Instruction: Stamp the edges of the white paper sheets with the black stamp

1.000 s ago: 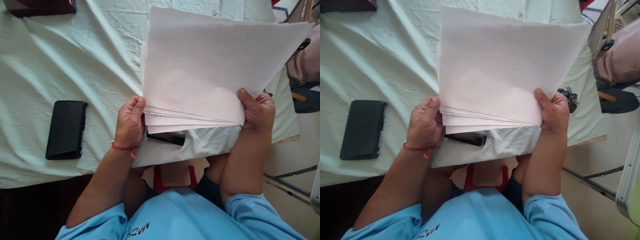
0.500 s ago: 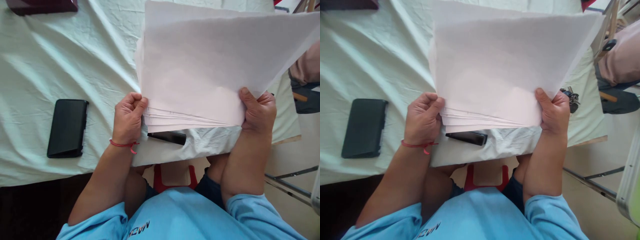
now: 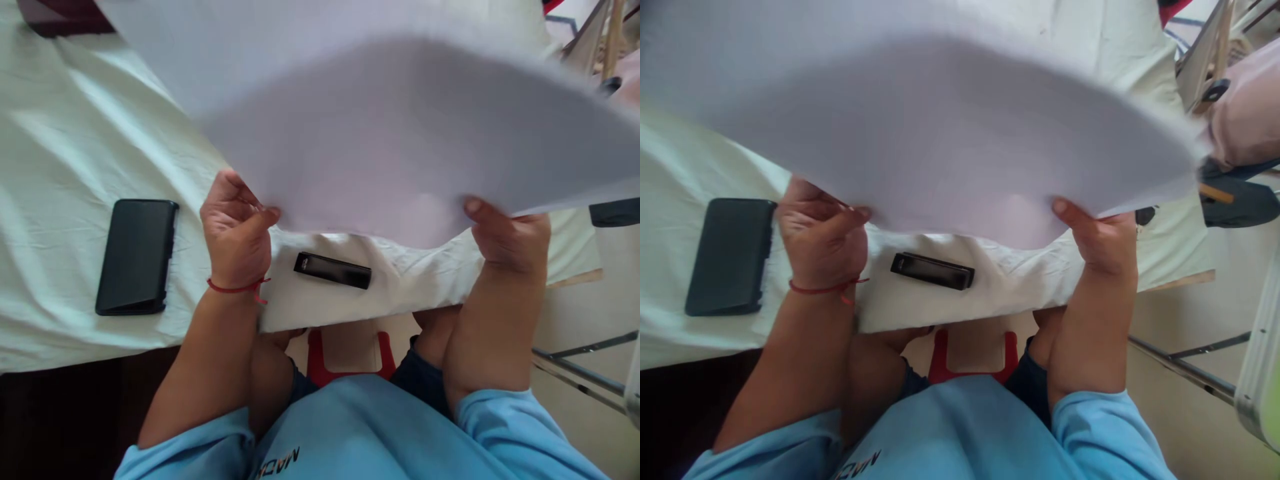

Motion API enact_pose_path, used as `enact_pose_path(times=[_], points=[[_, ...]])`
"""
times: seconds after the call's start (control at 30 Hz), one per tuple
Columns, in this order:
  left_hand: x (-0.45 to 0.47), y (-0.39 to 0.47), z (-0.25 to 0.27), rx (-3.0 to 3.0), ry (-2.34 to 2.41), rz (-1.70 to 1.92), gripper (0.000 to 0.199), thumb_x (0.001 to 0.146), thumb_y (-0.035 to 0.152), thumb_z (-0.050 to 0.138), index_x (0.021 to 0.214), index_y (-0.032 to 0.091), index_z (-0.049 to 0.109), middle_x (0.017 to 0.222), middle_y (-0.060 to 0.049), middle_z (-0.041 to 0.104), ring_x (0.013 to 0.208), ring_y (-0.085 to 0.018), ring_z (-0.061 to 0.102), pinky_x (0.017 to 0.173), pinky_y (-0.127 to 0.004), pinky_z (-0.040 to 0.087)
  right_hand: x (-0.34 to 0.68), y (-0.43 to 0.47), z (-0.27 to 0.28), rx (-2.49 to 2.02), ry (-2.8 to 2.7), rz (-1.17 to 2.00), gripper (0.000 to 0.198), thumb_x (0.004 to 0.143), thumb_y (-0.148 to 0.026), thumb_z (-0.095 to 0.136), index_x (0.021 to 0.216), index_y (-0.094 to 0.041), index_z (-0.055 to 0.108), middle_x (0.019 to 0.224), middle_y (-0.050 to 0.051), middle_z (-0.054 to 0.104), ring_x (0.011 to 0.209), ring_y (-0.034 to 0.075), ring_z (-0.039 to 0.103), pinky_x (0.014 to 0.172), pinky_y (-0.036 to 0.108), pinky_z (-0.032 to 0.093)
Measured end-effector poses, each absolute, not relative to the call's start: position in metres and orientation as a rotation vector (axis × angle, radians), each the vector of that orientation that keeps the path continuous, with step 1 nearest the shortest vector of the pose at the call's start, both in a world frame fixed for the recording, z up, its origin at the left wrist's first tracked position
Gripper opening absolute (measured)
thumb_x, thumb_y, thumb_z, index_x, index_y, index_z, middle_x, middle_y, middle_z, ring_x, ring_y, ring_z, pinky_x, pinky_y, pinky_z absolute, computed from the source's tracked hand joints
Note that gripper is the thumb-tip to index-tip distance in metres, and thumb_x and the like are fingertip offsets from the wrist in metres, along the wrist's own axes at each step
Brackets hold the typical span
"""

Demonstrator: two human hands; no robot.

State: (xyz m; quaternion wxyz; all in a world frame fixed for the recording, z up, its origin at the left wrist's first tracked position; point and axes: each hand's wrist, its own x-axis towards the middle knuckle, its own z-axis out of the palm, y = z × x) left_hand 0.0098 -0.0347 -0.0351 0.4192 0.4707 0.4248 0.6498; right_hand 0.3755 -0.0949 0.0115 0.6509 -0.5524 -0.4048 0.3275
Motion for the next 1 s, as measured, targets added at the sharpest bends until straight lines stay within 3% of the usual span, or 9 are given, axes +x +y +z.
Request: enact_pose_path(times=[0.17, 0.27, 0.4, 0.5, 0.63, 0.77, 0.87, 0.93, 1.0], points=[[0.020, -0.034, -0.040, 1.099, 1.027, 1.447, 0.041, 0.073, 0.032, 0.107, 0.092, 0.025, 0.071, 0.091, 0.003, 0.072, 0.088, -0.017, 0.067, 0.085, -0.036, 0.053, 0.375, -0.092, 0.007, -1.286, -1.011, 0.809, 0.048, 0.067, -0.038, 0.113, 0.105, -0.027, 0.086, 0.113, 0.002, 0.087, 0.123, 0.026, 0.082, 0.125, 0.055, 0.067], [0.021, -0.036, -0.035, 1.095, 0.981, 1.570, 0.037, 0.075, 0.022, 0.107, 0.092, 0.027, 0.075, 0.092, 0.005, 0.075, 0.095, -0.018, 0.071, 0.095, -0.037, 0.058, 0.374, -0.086, 0.000, -1.232, -0.983, 0.688, 0.060, 0.062, -0.048, 0.115, 0.112, -0.033, 0.085, 0.122, -0.001, 0.086, 0.135, 0.028, 0.080, 0.134, 0.058, 0.063], [0.021, -0.042, -0.023, 1.122, 0.961, 1.561, 0.033, 0.083, 0.040, 0.107, 0.108, 0.028, 0.088, 0.097, -0.002, 0.086, 0.087, -0.021, 0.075, 0.077, -0.037, 0.060, 0.374, -0.086, -0.008, -1.219, -0.923, 0.592, 0.065, 0.058, -0.049, 0.117, 0.112, -0.035, 0.082, 0.123, -0.003, 0.083, 0.131, 0.027, 0.079, 0.135, 0.058, 0.062], [0.022, -0.043, -0.023, 1.147, 0.947, 1.463, 0.041, 0.081, 0.055, 0.107, 0.105, 0.026, 0.090, 0.093, -0.005, 0.086, 0.079, -0.022, 0.076, 0.068, -0.036, 0.060, 0.373, -0.089, -0.007, -1.347, -0.955, 0.630, 0.061, 0.063, -0.041, 0.116, 0.112, -0.030, 0.081, 0.126, 0.001, 0.083, 0.131, 0.028, 0.079, 0.134, 0.058, 0.062], [0.022, -0.039, -0.035, 1.151, 1.059, 1.540, 0.037, 0.071, 0.047, 0.105, 0.093, 0.028, 0.082, 0.094, -0.001, 0.082, 0.097, -0.026, 0.078, 0.101, -0.043, 0.068, 0.372, -0.091, -0.003, -1.370, -0.995, 0.603, 0.061, 0.070, -0.045, 0.112, 0.119, -0.027, 0.080, 0.133, 0.005, 0.083, 0.145, 0.031, 0.073, 0.137, 0.060, 0.061], [0.017, -0.038, -0.035, 1.335, 1.269, 1.341, 0.033, 0.073, 0.037, 0.095, 0.101, 0.028, 0.081, 0.105, -0.005, 0.084, 0.126, -0.035, 0.077, 0.134, -0.059, 0.053, 0.376, -0.091, -0.003, -1.487, -1.017, 0.650, 0.062, 0.067, -0.045, 0.113, 0.117, -0.027, 0.081, 0.129, 0.004, 0.083, 0.139, 0.033, 0.075, 0.136, 0.064, 0.060], [0.017, -0.040, -0.024, 1.406, 1.284, 1.161, 0.024, 0.087, 0.043, 0.095, 0.097, 0.026, 0.082, 0.107, -0.009, 0.086, 0.129, -0.036, 0.078, 0.132, -0.058, 0.057, 0.376, -0.091, -0.002, -1.553, -1.016, 0.675, 0.059, 0.064, -0.041, 0.114, 0.112, -0.027, 0.083, 0.126, 0.005, 0.085, 0.138, 0.032, 0.077, 0.137, 0.057, 0.059], [0.020, -0.042, -0.017, 1.309, 1.201, 1.135, 0.032, 0.095, 0.055, 0.095, 0.091, 0.027, 0.082, 0.105, -0.009, 0.087, 0.124, -0.034, 0.081, 0.123, -0.052, 0.065, 0.373, -0.088, 0.001, -1.457, -0.962, 0.671, 0.055, 0.065, -0.040, 0.113, 0.108, -0.024, 0.083, 0.120, 0.006, 0.087, 0.132, 0.030, 0.079, 0.134, 0.052, 0.061], [0.023, -0.045, -0.012, 1.179, 1.128, 1.131, 0.042, 0.093, 0.065, 0.098, 0.088, 0.027, 0.081, 0.100, -0.008, 0.086, 0.116, -0.032, 0.083, 0.114, -0.048, 0.069, 0.368, -0.085, 0.006, -1.349, -0.905, 0.697, 0.051, 0.064, -0.039, 0.112, 0.103, -0.021, 0.083, 0.112, 0.006, 0.088, 0.123, 0.028, 0.082, 0.128, 0.050, 0.066]])
